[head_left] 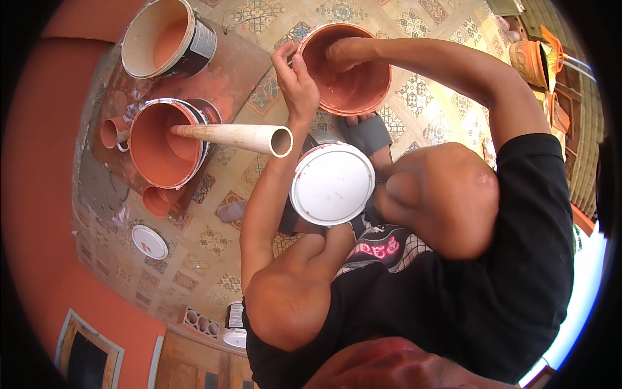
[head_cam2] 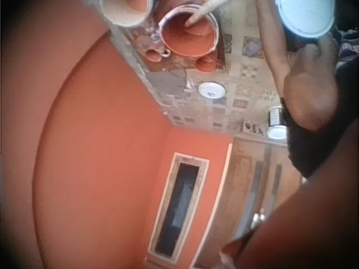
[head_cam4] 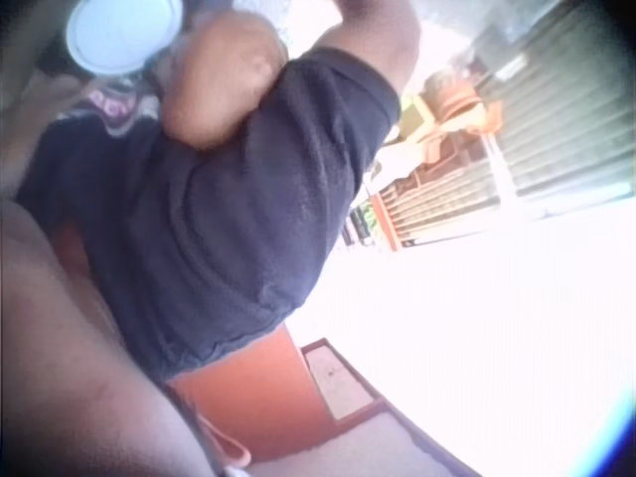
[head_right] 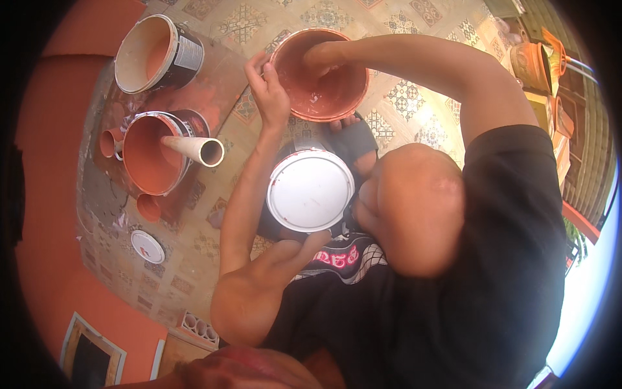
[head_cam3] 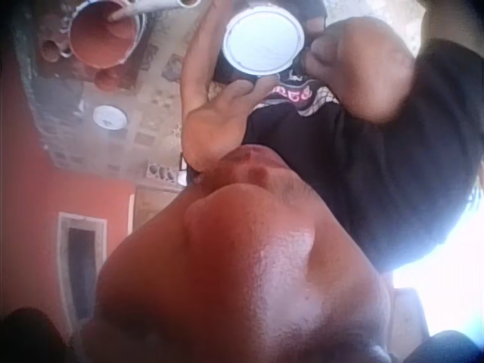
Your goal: The person sits on a tiled floor and mixes reddish-brown paint in several buckets using a long white stick and a paintbrush. They stir the paint, scrape the sides of the buckets, and transfer some paint between containers.
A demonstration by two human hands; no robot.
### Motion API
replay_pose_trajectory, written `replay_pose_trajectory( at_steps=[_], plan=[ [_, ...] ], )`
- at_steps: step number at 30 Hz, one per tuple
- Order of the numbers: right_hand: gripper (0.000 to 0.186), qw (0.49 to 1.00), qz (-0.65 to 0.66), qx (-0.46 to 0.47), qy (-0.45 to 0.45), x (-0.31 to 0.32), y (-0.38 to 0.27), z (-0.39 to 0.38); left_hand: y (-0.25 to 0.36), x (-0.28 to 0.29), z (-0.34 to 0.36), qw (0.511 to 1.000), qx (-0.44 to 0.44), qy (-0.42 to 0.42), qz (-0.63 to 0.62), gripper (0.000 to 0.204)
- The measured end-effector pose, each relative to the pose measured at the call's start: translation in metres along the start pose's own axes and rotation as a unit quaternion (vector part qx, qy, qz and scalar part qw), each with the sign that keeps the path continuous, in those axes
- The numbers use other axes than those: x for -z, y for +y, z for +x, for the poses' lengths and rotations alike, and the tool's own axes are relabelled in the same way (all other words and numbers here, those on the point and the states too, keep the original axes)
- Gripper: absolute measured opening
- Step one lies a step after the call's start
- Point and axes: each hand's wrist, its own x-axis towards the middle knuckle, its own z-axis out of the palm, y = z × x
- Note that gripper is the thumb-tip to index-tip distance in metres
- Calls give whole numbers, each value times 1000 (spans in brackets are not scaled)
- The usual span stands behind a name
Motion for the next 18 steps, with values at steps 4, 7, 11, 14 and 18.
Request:
replay_pose_trajectory(
  at_steps=[4,7,11,14,18],
  plan=[
    [27,980,-177,-34,79,-6,-34,-7,5,-1,0,1000,10,-6,5,31],
    [19,959,-255,-32,120,-2,-46,-17,6,0,1,1000,27,-9,-11,32],
    [16,945,-296,-15,141,-13,-45,-22,2,3,-1,999,33,-23,10,34],
    [15,908,-384,3,170,-37,-45,-22,-2,1,0,1000,12,-11,9,32],
    [15,888,-451,60,69,-50,-48,-24,-3,1,-1,1000,-13,-4,13,31]
  ],
)
